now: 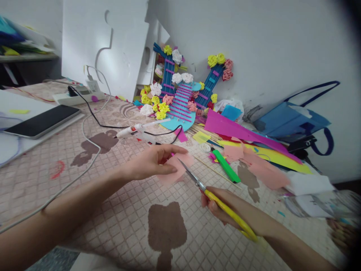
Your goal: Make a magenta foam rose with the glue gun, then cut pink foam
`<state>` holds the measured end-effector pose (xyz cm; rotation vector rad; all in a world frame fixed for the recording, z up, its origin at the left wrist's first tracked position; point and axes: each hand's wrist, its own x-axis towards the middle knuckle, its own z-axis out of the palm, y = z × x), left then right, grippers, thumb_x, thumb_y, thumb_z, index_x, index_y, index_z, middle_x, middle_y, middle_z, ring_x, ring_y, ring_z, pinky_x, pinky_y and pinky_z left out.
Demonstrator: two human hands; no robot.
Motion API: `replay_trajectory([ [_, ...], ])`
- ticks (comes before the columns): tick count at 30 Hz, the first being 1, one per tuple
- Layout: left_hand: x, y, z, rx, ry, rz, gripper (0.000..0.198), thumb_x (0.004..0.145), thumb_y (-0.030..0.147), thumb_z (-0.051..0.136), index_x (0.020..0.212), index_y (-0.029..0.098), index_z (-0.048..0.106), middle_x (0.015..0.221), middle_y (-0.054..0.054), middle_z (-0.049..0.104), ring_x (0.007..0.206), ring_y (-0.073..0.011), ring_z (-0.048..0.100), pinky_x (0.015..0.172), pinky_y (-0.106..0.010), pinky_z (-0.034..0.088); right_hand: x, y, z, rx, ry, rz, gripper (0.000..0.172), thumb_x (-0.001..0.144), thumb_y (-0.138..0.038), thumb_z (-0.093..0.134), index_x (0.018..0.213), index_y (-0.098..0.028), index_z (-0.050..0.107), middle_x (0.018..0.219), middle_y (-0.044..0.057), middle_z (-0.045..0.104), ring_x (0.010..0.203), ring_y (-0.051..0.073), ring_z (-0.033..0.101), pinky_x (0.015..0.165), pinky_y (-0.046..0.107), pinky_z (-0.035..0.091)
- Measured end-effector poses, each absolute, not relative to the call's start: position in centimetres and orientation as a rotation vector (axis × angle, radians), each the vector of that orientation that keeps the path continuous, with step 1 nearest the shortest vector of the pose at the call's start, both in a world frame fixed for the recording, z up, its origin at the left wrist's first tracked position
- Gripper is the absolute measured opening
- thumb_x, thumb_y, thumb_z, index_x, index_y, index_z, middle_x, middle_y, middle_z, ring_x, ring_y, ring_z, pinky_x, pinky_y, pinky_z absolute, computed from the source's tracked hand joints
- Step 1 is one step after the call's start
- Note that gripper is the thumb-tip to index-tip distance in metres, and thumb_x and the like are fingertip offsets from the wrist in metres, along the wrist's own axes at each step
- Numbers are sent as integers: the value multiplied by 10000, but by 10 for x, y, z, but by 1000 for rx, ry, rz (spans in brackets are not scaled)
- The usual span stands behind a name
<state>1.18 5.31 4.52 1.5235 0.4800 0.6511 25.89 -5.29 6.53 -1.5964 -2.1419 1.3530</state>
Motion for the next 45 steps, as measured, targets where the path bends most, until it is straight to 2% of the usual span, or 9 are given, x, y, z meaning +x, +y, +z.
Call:
replay_trajectory([
  [5,12,52,43,1518,471,628,474,772,184,658,1229,196,535,996,-20,564,615,-48,447,507,-164,339,262,-52,59,-1596,-2120,1348,250,933,-412,445,877,-185,533,667,-28,468,508,64,391,413,169,319],
  [10,13,51,43,1493,452,622,454,773,172,658,1212,190,542,842,22,533,575,-43,400,501,-162,327,262,-51,61,-1590,-2080,1441,265,932,-428,445,894,-182,535,661,-31,443,529,71,390,437,168,347],
  [13,14,51,42,1493,448,622,452,775,180,657,1211,188,541,817,24,529,576,-49,399,502,-163,327,262,-50,60,-1587,-2048,1467,312,924,-476,440,893,-180,532,677,-28,436,539,71,383,439,164,353],
  [23,14,51,42,1517,461,640,452,772,170,648,1212,166,545,1001,-36,569,695,-80,476,573,-188,380,270,-48,45,-1586,-2020,1521,230,906,-405,490,874,-178,512,680,-37,430,521,59,383,422,150,341],
  [28,14,51,41,1510,459,641,449,770,162,650,1208,166,549,958,-19,567,626,-55,434,540,-176,355,268,-49,46,-1622,-2018,1496,223,901,-400,490,879,-179,509,674,-41,411,519,59,364,409,149,323],
  [37,14,52,40,1518,468,638,450,768,172,652,1207,176,554,1028,-33,581,680,-72,483,556,-178,376,267,-48,47,-1595,-1971,1521,200,889,-373,515,835,-181,501,672,-34,436,527,64,382,415,152,329],
  [42,15,52,39,1516,457,629,456,773,177,649,1217,177,545,890,0,578,613,-59,455,532,-174,367,264,-46,46,-1660,-1915,1521,244,898,-381,481,747,-190,461,625,-45,410,490,60,361,396,157,291],
  [45,13,54,41,1524,463,621,458,773,178,643,1219,179,539,889,0,586,616,-61,469,539,-176,375,262,-46,51,-1679,-1927,1495,227,877,-364,512,740,-190,461,621,-49,408,486,55,351,402,160,285],
])
